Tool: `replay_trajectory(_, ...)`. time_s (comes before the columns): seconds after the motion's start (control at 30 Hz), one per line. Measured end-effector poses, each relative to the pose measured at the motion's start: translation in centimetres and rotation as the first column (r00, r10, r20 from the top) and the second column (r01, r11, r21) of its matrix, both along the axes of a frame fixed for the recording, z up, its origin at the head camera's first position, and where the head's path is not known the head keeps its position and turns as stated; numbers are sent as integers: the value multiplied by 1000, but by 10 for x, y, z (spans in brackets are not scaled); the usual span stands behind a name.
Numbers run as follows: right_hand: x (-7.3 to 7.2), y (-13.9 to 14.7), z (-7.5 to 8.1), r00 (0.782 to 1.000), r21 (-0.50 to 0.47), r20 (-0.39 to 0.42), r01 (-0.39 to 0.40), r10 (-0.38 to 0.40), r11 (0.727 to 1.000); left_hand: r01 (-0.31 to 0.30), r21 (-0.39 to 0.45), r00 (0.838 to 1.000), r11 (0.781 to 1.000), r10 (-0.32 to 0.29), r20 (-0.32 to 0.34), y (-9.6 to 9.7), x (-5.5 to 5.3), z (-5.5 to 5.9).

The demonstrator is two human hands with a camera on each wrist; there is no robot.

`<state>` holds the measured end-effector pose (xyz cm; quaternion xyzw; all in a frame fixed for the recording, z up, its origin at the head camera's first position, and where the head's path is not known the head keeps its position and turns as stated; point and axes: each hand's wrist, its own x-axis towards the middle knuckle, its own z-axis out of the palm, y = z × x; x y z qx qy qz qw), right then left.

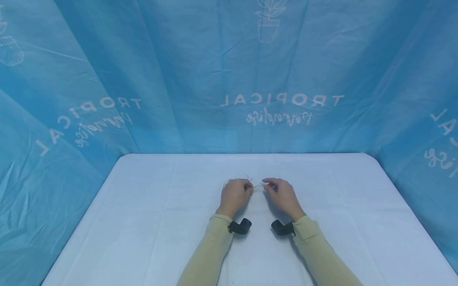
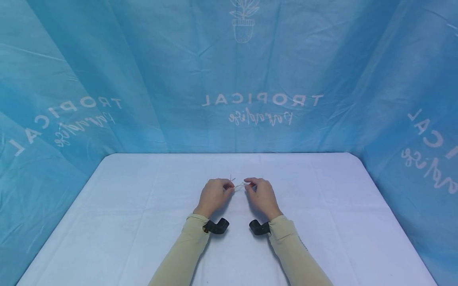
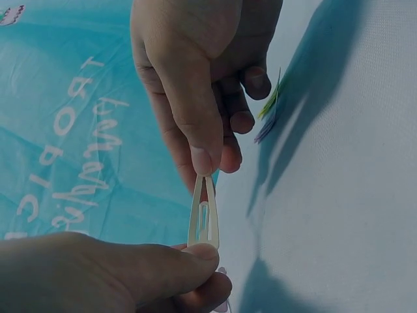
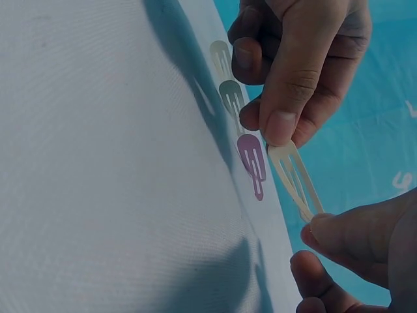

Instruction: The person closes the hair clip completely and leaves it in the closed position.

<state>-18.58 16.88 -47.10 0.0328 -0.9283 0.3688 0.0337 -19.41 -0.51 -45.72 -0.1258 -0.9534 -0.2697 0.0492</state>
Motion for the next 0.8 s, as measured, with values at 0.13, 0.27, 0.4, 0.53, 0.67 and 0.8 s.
replay_trajectory(0.13,-1,0,-1,1000,-3,2,-9,9,1000,2,7,1000,1000,-2,18,-1,0,1)
replay_trajectory(0.27,-1,0,-1,1000,-9,5,-20,20,1000,2,19,1000,1000,-3,26,-2,-1,2)
replay_trajectory(0.4,0,0,-1,1000,-17,4,-26,26,1000,-4,23,999,1000,3,39,-3,-2,2)
replay_trajectory(0.53,0,0,-1,1000,-19,-2,-24,24,1000,-6,33,999,999,5,41,-4,-2,2)
replay_trajectory(0.67,0,0,-1,1000,-19,-9,-26,26,999,-11,41,999,999,9,45,-3,-2,3)
replay_trajectory(0.8,0,1,-1,1000,-26,-6,-31,30,999,-19,50,998,999,16,57,-3,-2,4)
